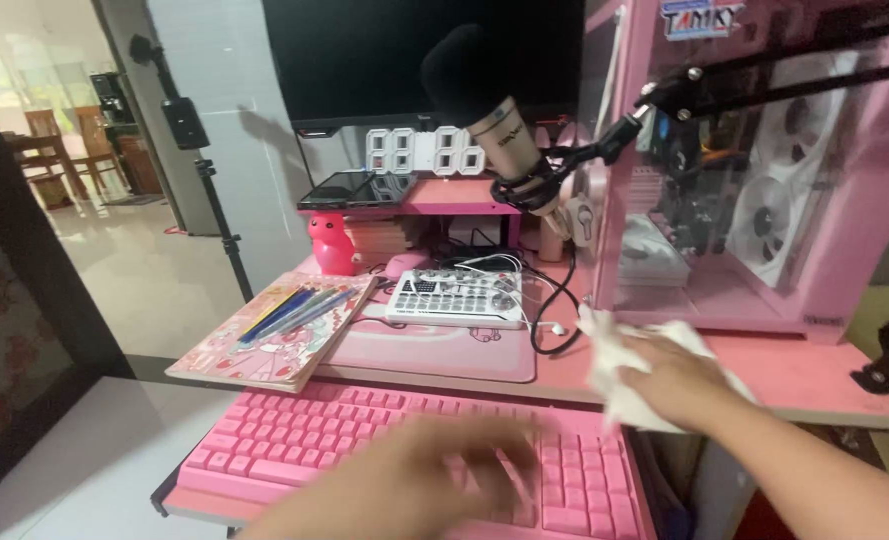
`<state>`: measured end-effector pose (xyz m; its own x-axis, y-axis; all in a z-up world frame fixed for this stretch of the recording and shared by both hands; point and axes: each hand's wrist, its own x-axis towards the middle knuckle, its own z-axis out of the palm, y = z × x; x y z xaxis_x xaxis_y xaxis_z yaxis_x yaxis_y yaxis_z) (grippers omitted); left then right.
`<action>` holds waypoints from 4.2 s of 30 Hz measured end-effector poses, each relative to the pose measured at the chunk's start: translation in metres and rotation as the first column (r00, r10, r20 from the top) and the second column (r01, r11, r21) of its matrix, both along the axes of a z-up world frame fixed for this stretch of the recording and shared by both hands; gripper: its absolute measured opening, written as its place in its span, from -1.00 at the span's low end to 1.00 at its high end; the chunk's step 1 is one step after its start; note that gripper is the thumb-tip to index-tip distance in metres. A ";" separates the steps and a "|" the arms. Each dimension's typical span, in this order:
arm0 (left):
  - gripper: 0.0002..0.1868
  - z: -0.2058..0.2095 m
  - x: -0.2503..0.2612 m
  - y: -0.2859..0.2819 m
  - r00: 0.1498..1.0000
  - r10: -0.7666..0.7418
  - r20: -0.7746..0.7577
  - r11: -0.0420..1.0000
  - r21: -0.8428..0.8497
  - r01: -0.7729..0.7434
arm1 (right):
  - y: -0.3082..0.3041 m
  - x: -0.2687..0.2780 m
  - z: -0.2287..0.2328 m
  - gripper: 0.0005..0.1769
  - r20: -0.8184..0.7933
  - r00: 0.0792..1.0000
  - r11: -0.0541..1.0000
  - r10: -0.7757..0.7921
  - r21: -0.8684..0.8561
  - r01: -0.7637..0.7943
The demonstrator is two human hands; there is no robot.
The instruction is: Cleaning a desk surface with a cloth and organizing cables and a notebook
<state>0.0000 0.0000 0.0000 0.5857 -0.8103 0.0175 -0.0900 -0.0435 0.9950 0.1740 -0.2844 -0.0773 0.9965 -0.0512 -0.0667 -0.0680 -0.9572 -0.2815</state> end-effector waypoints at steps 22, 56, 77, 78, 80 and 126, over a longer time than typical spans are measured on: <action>-0.26 -0.135 0.201 0.003 0.481 0.349 0.805 0.262 0.409 -0.874 | -0.076 0.004 -0.015 -0.26 0.135 0.919 0.929 -0.371 0.040 0.369; -0.11 -0.061 0.168 -0.028 0.704 0.419 0.574 0.156 0.718 -0.678 | -0.001 -0.015 -0.055 -0.41 0.335 0.937 0.993 0.100 -0.098 -0.071; -0.17 -0.053 0.317 -0.017 0.231 0.091 0.969 0.400 0.176 -0.900 | -0.099 0.037 -0.068 -0.41 0.525 0.817 0.955 -0.240 -0.026 0.297; -0.17 -0.047 0.318 -0.026 0.247 0.096 0.964 0.408 0.189 -0.893 | -0.099 0.037 -0.069 -0.41 0.513 0.823 0.952 -0.242 -0.038 0.304; -0.08 -0.031 0.321 -0.043 0.545 -0.095 0.833 0.230 0.551 -0.802 | -0.098 0.037 -0.069 -0.41 0.502 0.825 0.952 -0.260 -0.009 0.306; -0.63 0.094 0.068 -0.060 0.703 0.692 0.165 0.693 0.122 -0.710 | 0.095 -0.107 0.102 -0.28 0.403 0.855 0.032 0.326 0.900 -0.436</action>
<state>0.0677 -0.0604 0.0938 0.9870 -0.1601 0.0153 -0.0625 -0.2941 0.9537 0.0670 -0.1898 0.0250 0.8559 0.3862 0.3439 0.2799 0.2131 -0.9361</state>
